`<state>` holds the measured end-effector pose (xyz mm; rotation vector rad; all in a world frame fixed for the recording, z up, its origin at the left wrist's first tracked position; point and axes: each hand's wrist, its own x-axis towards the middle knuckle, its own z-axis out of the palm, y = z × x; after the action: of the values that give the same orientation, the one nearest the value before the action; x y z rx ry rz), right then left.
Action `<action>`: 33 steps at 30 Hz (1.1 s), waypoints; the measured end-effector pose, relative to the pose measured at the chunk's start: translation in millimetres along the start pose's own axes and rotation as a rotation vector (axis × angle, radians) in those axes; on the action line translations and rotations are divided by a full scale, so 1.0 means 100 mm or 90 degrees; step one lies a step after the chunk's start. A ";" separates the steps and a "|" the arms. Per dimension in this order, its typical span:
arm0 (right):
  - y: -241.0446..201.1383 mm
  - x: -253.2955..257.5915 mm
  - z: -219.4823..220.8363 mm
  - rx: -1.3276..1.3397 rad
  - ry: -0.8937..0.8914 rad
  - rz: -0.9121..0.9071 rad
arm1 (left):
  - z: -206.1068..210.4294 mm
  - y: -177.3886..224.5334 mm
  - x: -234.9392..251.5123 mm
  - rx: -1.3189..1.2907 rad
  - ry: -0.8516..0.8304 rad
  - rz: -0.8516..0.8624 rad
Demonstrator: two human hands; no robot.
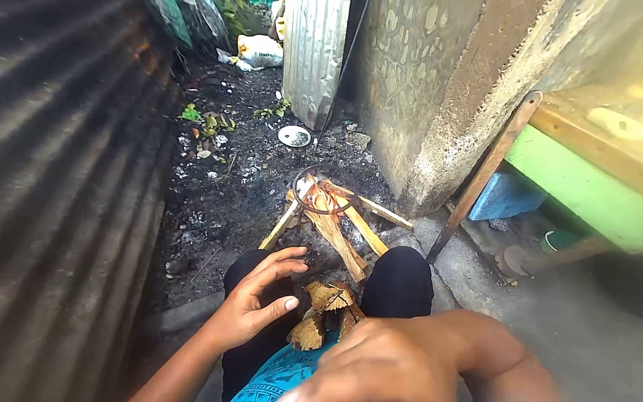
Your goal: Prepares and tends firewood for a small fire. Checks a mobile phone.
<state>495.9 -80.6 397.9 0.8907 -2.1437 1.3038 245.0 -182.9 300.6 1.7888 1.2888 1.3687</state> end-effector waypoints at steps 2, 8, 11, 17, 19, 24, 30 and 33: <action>0.05 -0.34 -0.15 0.010 0.031 0.048 | -0.01 -0.02 -0.07 -0.030 0.026 -0.009; 0.03 -1.07 -0.41 -0.048 0.219 0.197 | 0.04 -0.07 -0.14 -0.108 0.000 -0.026; 0.16 -1.14 -0.40 -0.202 0.308 0.191 | 0.18 -0.02 -0.03 -0.157 -0.035 0.010; 0.62 -0.97 -0.06 -0.503 0.403 0.158 | 0.45 0.19 0.40 -0.381 0.116 0.111; 0.73 -0.85 0.08 -0.562 0.411 0.171 | 0.50 0.29 0.54 -0.502 0.213 0.136; 0.84 -0.73 0.30 -0.596 0.361 0.187 | 0.44 0.43 0.64 -0.797 0.301 0.060; 0.80 -0.78 0.29 -0.563 0.338 0.180 | 0.33 0.42 0.57 -0.803 0.262 0.000; 0.79 -0.79 0.32 -0.624 0.310 0.154 | 0.32 0.39 0.60 -0.814 0.257 0.023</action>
<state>490.0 -60.1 283.8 -0.0849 -2.1148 0.3454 290.8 -140.2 347.6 0.6579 0.2729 1.9534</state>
